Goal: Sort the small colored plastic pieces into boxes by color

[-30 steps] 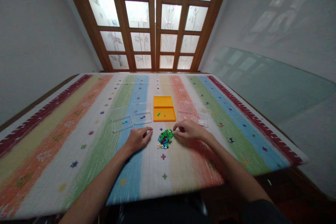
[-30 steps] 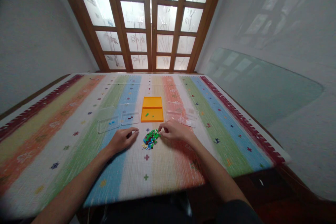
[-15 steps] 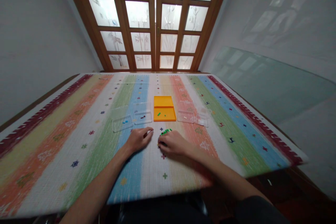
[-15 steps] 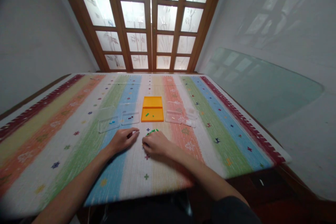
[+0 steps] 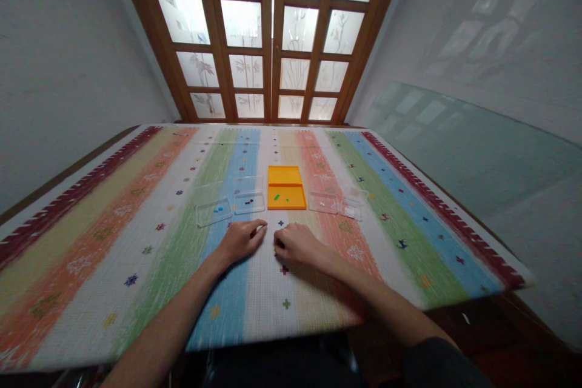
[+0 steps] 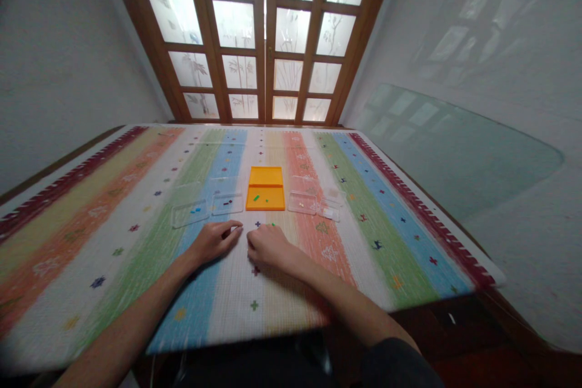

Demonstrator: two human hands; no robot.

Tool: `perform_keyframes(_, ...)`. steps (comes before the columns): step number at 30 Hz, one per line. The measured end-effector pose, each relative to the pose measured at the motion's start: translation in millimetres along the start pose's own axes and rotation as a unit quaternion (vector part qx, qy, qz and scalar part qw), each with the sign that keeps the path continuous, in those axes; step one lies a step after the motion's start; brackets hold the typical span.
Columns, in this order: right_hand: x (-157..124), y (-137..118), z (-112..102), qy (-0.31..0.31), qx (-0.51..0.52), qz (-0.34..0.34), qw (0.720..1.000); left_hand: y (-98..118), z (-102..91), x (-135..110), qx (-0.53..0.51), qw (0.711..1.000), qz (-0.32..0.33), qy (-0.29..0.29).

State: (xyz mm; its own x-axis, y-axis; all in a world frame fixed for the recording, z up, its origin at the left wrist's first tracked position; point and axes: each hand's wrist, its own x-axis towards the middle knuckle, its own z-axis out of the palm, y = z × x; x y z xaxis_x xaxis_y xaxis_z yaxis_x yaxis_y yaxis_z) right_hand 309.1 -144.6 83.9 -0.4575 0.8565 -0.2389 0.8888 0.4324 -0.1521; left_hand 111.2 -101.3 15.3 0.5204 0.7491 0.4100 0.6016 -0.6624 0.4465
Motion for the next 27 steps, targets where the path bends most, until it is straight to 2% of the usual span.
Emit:
perform_keyframes(9, 3.3, -6.3, -0.9, 0.013, -0.001, 0.033, 0.999, 1.9, -2.1, 0.4, 0.008, 1.000, -0.003, -0.008)
perform_keyframes(13, 5.7, -3.8, 5.2, 0.039, 0.035, 0.019, 0.998, 1.4, -2.0, 0.1, 0.004, 1.000, 0.001, 0.000)
perform_keyframes(16, 6.7, 4.6, 7.2, 0.076, 0.097, -0.018, 0.992, 0.0, -1.9, 0.2, 0.004, 1.000, 0.006, 0.002)
perform_keyframes(20, 2.5, 32.2, 1.8, 0.157, 0.188, -0.062, 0.967, -1.0, -2.2, 0.3, 0.003, 1.000, 0.009, 0.008)
perform_keyframes(24, -12.0, 78.3, -9.9, 0.254, 0.245, -0.034, 0.935, -0.7, -2.4, 0.0, 0.000, 1.000, 0.011, 0.004)
perform_keyframes(27, -27.5, 118.2, -18.0, 0.320, 0.224, 0.013, 0.921, -0.7, -2.2, 0.0, -0.002, 1.000, 0.013, 0.002)
